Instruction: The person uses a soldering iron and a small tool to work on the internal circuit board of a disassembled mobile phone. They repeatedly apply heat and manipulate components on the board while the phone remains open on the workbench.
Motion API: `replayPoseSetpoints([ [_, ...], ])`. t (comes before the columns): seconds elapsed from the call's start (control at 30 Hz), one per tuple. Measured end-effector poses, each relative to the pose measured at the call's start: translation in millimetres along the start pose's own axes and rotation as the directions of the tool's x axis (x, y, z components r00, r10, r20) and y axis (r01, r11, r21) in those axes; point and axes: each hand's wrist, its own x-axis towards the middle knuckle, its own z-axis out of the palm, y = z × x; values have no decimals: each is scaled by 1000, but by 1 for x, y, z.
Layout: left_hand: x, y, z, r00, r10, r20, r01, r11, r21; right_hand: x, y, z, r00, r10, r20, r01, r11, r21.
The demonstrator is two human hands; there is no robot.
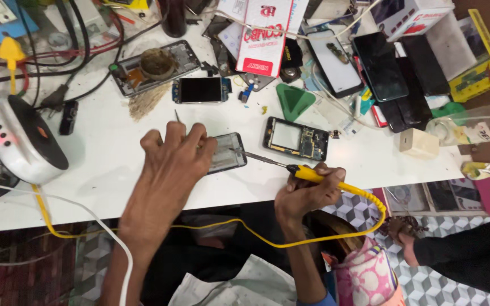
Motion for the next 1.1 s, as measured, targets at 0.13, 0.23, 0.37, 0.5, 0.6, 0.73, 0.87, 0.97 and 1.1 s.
replayPoseSetpoints([
  [0.13,4,4,-10,955,198,-219,-157,969,192,5,-2,1,999,37,16,-39,996,80],
  [0.23,7,10,-5,945,246,-215,-202,957,210,7,-4,-1,999,29,32,-32,993,113],
  [0.37,7,11,11,997,48,-60,-48,999,2,13,-4,0,998,65,-10,-63,990,129],
  [0.5,-7,16,28,964,-237,-118,181,916,-359,10,-2,2,998,59,-4,-58,991,123],
  [0.6,-11,24,43,955,-277,-105,229,917,-327,9,-3,0,999,52,14,-54,994,91],
  [0.73,-7,20,51,958,-247,-143,201,940,-274,9,-1,-1,998,10,67,-15,997,76],
  [0.87,-15,13,41,931,-328,-160,250,893,-373,6,0,-3,998,6,68,-9,999,45],
  [0.97,-30,17,32,870,-486,-82,425,824,-374,4,2,-3,998,9,60,-12,998,56],
  [1.1,-39,30,38,853,-512,-98,464,832,-304,9,3,-2,989,104,102,-108,994,31],
])
